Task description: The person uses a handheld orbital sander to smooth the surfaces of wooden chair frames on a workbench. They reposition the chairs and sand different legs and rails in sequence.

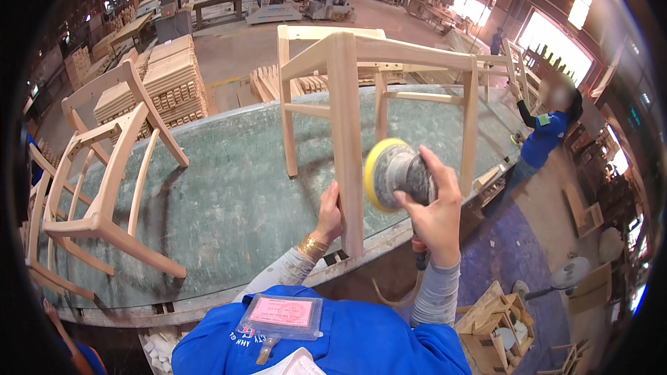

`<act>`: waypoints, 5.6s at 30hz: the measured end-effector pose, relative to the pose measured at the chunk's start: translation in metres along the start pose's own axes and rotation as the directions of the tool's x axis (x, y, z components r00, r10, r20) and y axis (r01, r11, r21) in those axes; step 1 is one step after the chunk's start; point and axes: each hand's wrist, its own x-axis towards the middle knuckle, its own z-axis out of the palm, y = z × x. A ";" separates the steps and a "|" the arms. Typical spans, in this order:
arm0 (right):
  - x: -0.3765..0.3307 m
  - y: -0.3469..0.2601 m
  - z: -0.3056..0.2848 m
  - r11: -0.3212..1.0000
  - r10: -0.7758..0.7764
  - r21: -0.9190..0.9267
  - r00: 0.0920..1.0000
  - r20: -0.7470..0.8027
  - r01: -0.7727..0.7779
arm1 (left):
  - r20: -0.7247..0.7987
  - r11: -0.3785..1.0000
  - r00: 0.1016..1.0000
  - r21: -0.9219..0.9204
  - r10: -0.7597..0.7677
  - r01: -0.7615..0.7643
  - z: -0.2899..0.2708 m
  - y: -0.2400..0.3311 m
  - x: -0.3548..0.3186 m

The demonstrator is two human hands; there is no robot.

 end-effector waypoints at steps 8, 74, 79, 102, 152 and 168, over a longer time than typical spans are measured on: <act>0.057 -0.035 0.028 0.980 -0.177 -0.099 0.982 -0.064 0.170 | -0.024 0.992 0.998 0.109 0.060 -0.057 -0.010 -0.018 -0.004; 0.081 -0.047 0.030 0.987 -0.120 -0.121 0.988 -0.100 0.107 | 0.011 0.999 0.999 0.017 -0.037 0.037 -0.008 -0.012 -0.034; 0.094 -0.046 0.030 0.972 -0.139 -0.211 0.976 -0.165 0.103 | 0.026 0.989 0.992 -0.086 -0.120 0.122 0.004 -0.003 -0.036; 0.170 -0.031 0.014 0.921 -0.334 -0.271 0.925 -0.182 0.279 | 0.010 0.992 0.994 -0.059 -0.109 0.109 -0.001 -0.010 -0.027; -0.011 -0.009 -0.009 0.989 0.136 -0.035 0.982 -0.135 -0.142 | 0.475 0.928 0.838 -0.102 -0.270 0.357 -0.028 0.050 0.048; -0.138 -0.013 0.066 0.936 0.016 -0.347 0.989 -0.144 -0.065 | 0.530 0.927 0.794 -0.037 -0.297 0.372 -0.041 0.066 0.091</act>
